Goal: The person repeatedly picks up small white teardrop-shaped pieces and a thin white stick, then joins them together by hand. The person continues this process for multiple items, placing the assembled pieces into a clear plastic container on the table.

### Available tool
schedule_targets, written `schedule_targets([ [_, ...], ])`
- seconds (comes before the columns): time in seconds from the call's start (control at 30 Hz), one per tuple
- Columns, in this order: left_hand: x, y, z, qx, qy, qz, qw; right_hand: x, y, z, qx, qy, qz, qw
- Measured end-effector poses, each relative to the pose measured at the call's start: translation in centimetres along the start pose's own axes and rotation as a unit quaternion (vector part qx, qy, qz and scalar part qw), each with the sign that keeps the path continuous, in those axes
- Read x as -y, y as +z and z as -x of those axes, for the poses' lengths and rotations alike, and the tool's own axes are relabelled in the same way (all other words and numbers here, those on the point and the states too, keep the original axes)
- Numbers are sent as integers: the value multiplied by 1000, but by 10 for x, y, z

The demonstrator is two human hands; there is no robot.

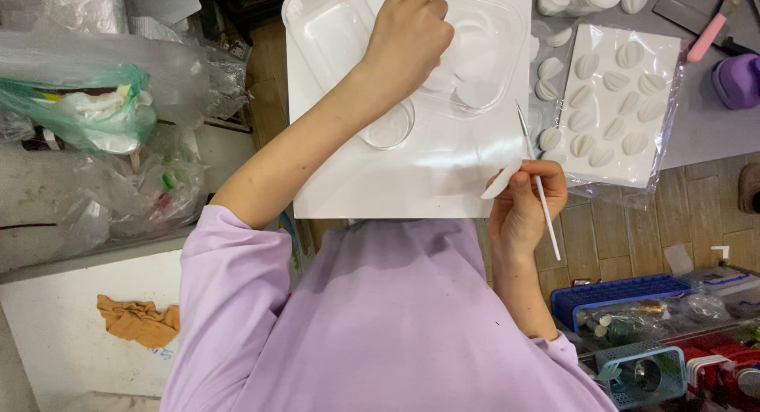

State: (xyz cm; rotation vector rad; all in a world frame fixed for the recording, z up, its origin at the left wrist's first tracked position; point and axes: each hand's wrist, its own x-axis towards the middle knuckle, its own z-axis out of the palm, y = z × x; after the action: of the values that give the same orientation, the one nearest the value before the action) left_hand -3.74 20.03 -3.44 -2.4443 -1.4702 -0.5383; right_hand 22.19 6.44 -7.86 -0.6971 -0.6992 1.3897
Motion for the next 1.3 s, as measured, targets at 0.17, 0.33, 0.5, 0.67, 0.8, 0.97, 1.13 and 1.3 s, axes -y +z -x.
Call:
schedule_targets([
  [0.17, -7, -52, 15, -51, -101, 240, 964, 10, 15, -9, -5, -22, 23, 999],
  [0.33, -49, -106, 46, -98, -187, 481, 851, 23, 51, -15, 38, -97, 124, 987],
  [0.5, -83, -131, 70, -144, -225, 525, 808, 36, 79, -15, 90, -69, 199, 973],
  [0.67, -90, -138, 78, -164, -231, 514, 809, 42, 88, -16, 114, -69, 232, 963],
  [0.8, -91, -139, 78, -169, -218, 513, 813, 43, 88, -15, 120, -84, 258, 955],
  [0.97, -92, -140, 79, -167, -215, 505, 819, 43, 89, -14, 119, -88, 265, 953],
  [1.13, -93, -142, 78, -165, -207, 490, 831, 42, 89, -12, 129, -82, 263, 953],
  [1.3, -93, -146, 81, -162, -149, 470, 855, 39, 84, -10, 134, -114, 276, 945],
])
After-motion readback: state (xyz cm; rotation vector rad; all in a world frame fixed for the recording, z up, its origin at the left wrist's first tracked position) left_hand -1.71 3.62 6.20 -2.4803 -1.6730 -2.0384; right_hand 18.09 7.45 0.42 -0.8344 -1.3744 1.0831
